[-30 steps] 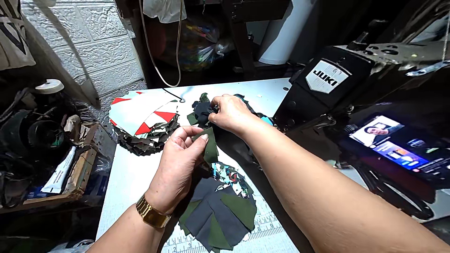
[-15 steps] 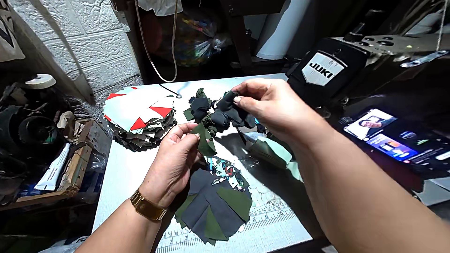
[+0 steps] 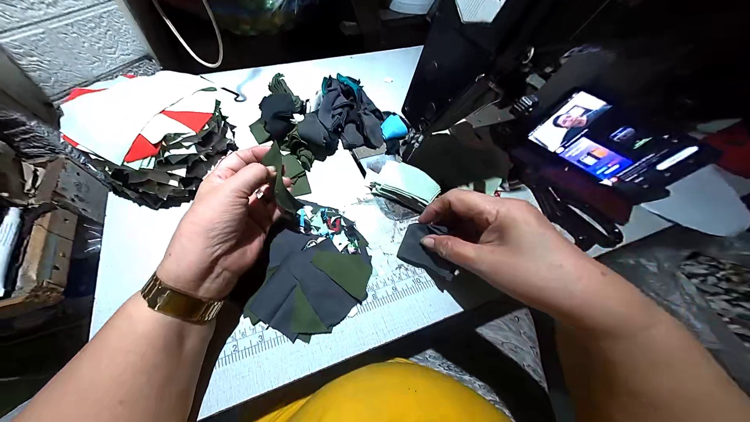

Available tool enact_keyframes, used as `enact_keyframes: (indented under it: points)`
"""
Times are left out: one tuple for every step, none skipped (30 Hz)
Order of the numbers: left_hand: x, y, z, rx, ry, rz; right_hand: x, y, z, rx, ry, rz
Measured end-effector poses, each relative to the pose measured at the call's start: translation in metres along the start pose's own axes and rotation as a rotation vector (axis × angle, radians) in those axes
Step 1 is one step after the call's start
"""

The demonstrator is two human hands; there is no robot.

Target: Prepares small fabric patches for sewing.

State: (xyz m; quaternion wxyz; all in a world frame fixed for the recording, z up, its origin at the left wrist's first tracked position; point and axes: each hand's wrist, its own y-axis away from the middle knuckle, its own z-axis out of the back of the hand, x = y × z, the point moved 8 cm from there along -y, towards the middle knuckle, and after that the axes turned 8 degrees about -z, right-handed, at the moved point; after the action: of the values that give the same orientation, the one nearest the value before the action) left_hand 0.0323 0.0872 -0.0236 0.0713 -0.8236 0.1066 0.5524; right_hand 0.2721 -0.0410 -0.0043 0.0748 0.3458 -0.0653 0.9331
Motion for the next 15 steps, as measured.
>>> enact_keyframes:
  points:
    - [0.001, -0.001, 0.001, -0.007, 0.008, 0.004, 0.0, 0.001, 0.001, 0.01, -0.061, -0.005]
    - [0.002, -0.003, 0.001, -0.021, 0.019, 0.015, 0.001, 0.001, 0.001, 0.017, -0.127, 0.001]
    - [0.002, -0.004, 0.002, -0.035, 0.025, 0.023, 0.004, 0.001, 0.001, 0.017, -0.186, 0.015]
    - [0.002, -0.004, 0.002, -0.041, 0.026, 0.027, 0.007, 0.001, 0.002, 0.019, -0.237, 0.038]
    - [0.002, -0.004, 0.002, -0.041, 0.026, 0.03, 0.011, 0.002, 0.002, 0.024, -0.277, 0.069]
    - [0.002, -0.004, 0.002, -0.045, 0.029, 0.031, 0.016, 0.002, 0.003, 0.038, -0.309, 0.11]
    - [0.002, -0.004, 0.001, -0.049, 0.03, 0.03, 0.02, 0.002, 0.003, 0.063, -0.334, 0.152]
    - [0.002, -0.003, 0.001, -0.049, 0.031, 0.029, 0.025, 0.002, 0.003, 0.093, -0.345, 0.193]
    - [0.002, -0.003, 0.001, -0.045, 0.032, 0.028, 0.029, 0.002, 0.002, 0.128, -0.339, 0.225]
    - [0.002, -0.002, 0.001, -0.037, 0.037, 0.026, 0.031, 0.002, 0.0, 0.168, -0.32, 0.254]
    - [0.003, -0.001, 0.0, -0.021, 0.031, 0.022, 0.033, 0.001, -0.003, 0.213, -0.292, 0.277]
    - [0.003, 0.001, 0.0, -0.004, 0.019, 0.017, 0.034, 0.001, -0.007, 0.257, -0.254, 0.295]
    - [0.003, 0.001, 0.0, 0.003, 0.011, 0.017, 0.034, 0.0, -0.011, 0.296, -0.207, 0.309]
    - [0.003, 0.002, 0.0, 0.002, 0.009, 0.02, 0.034, 0.0, -0.015, 0.334, -0.155, 0.323]
    - [0.003, 0.002, -0.001, -0.004, 0.012, 0.024, 0.034, 0.0, -0.019, 0.364, -0.11, 0.335]
